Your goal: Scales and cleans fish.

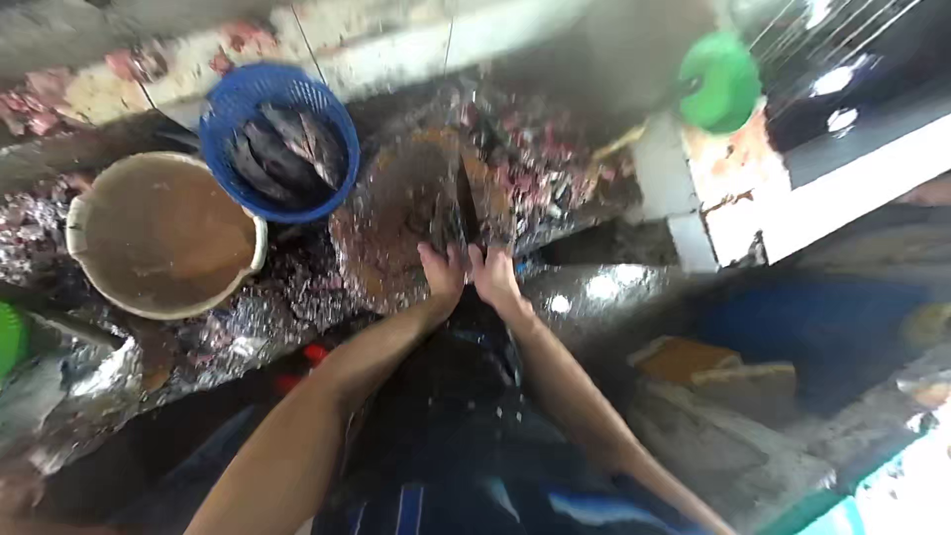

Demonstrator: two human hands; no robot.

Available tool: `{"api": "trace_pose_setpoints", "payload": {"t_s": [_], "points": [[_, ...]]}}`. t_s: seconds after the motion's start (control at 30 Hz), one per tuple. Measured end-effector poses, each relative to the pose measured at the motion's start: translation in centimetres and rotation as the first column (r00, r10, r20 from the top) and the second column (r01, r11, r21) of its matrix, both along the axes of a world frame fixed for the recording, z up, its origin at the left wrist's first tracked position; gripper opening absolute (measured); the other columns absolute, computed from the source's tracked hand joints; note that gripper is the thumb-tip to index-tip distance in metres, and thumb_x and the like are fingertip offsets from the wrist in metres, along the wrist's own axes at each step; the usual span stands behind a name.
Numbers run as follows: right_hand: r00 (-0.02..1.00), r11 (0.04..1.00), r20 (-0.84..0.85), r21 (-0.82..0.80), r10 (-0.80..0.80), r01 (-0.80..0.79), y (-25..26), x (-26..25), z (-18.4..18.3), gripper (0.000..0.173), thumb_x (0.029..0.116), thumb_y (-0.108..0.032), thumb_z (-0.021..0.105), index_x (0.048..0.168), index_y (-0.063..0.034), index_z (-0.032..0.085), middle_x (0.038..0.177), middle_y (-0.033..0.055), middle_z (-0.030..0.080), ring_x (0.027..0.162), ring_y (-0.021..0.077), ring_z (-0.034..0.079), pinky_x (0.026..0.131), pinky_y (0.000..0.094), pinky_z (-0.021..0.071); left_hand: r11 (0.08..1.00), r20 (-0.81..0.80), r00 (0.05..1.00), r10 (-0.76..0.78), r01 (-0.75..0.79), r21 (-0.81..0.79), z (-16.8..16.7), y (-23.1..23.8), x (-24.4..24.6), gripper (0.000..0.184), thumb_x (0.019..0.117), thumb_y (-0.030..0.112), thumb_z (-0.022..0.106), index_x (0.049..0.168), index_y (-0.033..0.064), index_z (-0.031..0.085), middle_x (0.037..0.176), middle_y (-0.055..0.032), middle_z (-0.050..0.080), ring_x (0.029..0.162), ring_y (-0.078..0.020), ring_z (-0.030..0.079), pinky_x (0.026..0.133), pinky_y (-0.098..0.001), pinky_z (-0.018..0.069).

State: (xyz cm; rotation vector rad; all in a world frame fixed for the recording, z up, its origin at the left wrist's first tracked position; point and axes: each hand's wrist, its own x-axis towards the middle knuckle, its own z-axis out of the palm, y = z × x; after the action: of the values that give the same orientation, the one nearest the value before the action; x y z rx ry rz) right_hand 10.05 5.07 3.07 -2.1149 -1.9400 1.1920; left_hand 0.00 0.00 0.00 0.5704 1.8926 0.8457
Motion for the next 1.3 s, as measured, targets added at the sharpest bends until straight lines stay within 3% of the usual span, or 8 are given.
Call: {"api": "trace_pose_setpoints", "payload": {"t_s": [0.1, 0.23, 0.47, 0.63, 0.83, 1.07, 1.17, 1.3], "points": [[0.998, 0.941, -0.062, 0.337, -0.001, 0.022, -0.1, 0.0, 0.6, 0.050, 0.1070, -0.038, 0.047, 0.133, 0.0033, 0.057, 0.081, 0.0121, 0.071, 0.073, 0.0252, 0.072, 0.070, 0.0461, 0.0612, 0.979, -0.058, 0.987, 0.151, -0.141, 0.150, -4.9, 3.3, 0.6, 0.066, 0.1014, 0.031, 0.060, 0.150, -0.0028, 0.031, 0.133, -0.0264, 0.058, 0.119, -0.0318, 0.063, 0.101, -0.0478, 0.0544], [0.984, 0.989, 0.150, -0.123, 0.095, -0.077, -1.9, 0.6, -2.1, 0.057, 0.1086, -0.047, 0.038, 0.136, 0.0004, 0.056, 0.113, 0.0214, 0.072, 0.108, 0.0350, 0.071, 0.096, 0.0528, 0.0566, 0.979, 0.011, 0.984, 0.175, -0.176, 0.101, -3.4, 2.8, -0.1, 0.060, 0.1024, 0.025, 0.062, 0.148, -0.0026, 0.033, 0.123, -0.0244, 0.065, 0.113, -0.0297, 0.067, 0.099, -0.0460, 0.0549], [0.958, 0.974, 0.208, -0.064, -0.198, 0.215, 6.3, 4.4, -0.1, 0.061, 0.1091, -0.049, 0.037, 0.130, 0.0029, 0.060, 0.114, 0.0275, 0.069, 0.105, 0.0410, 0.070, 0.092, 0.0589, 0.0556, 0.999, 0.058, 0.998, 0.034, -0.033, -0.017, -3.5, 0.9, -7.6, 0.061, 0.0902, 0.035, 0.080, 0.135, 0.0026, 0.053, 0.107, -0.0205, 0.069, 0.088, -0.0318, 0.070, 0.078, -0.0524, 0.0593], [0.978, 0.947, -0.072, 0.246, -0.197, 0.208, 2.8, 5.7, -0.5, 0.046, 0.1097, -0.041, 0.042, 0.130, -0.0027, 0.057, 0.083, 0.0156, 0.068, 0.072, 0.0299, 0.069, 0.070, 0.0521, 0.0596, 0.939, -0.142, 0.928, 0.344, -0.340, 0.053, -3.1, -0.1, -10.1, 0.092, 0.0716, 0.026, 0.096, 0.142, 0.0008, 0.043, 0.123, -0.0234, 0.066, 0.113, -0.0342, 0.067, 0.098, -0.0531, 0.0548], [0.991, 0.993, 0.115, -0.106, 0.071, -0.059, -0.1, 5.0, -2.0, 0.053, 0.1080, -0.048, 0.044, 0.128, -0.0019, 0.061, 0.104, 0.0208, 0.072, 0.101, 0.0363, 0.072, 0.091, 0.0554, 0.0564, 0.871, 0.005, 0.926, 0.377, -0.356, 0.338, -4.0, 3.6, -6.6, 0.083, 0.0821, 0.006, 0.081, 0.148, -0.0017, 0.030, 0.130, -0.0219, 0.062, 0.119, -0.0275, 0.064, 0.102, -0.0451, 0.0544], [0.874, 0.910, -0.483, 0.344, -0.042, 0.233, 2.6, 3.8, 6.1, 0.051, 0.1100, -0.052, 0.033, 0.121, -0.0066, 0.055, 0.059, 0.0056, 0.055, 0.041, 0.0201, 0.054, 0.038, 0.0412, 0.0513, 0.944, -0.090, 0.995, 0.051, -0.019, 0.329, -5.9, 5.8, -3.6, 0.078, 0.0815, 0.013, 0.079, 0.146, -0.0012, 0.037, 0.122, -0.0186, 0.067, 0.111, -0.0246, 0.069, 0.098, -0.0443, 0.0570], [0.951, 0.909, -0.308, 0.393, -0.012, 0.138, -0.7, 2.9, 0.2, 0.047, 0.1105, -0.040, 0.030, 0.125, 0.0000, 0.050, 0.066, 0.0087, 0.056, 0.051, 0.0229, 0.058, 0.047, 0.0441, 0.0534, 0.965, -0.105, 0.993, 0.060, -0.031, 0.260, -5.4, 5.8, -3.9, 0.077, 0.0835, 0.013, 0.080, 0.146, 0.0000, 0.037, 0.122, -0.0209, 0.067, 0.110, -0.0279, 0.070, 0.097, -0.0476, 0.0576], [0.985, 0.977, 0.122, -0.190, 0.121, -0.096, -1.4, 2.1, -1.0, 0.056, 0.1080, -0.053, 0.040, 0.129, -0.0034, 0.058, 0.103, 0.0245, 0.070, 0.096, 0.0420, 0.072, 0.080, 0.0623, 0.0571, 0.977, -0.196, 0.974, -0.110, 0.142, 0.159, -4.7, 4.6, -5.2, 0.078, 0.0832, 0.017, 0.081, 0.146, -0.0024, 0.039, 0.124, -0.0254, 0.065, 0.117, -0.0356, 0.066, 0.101, -0.0532, 0.0536]]}}
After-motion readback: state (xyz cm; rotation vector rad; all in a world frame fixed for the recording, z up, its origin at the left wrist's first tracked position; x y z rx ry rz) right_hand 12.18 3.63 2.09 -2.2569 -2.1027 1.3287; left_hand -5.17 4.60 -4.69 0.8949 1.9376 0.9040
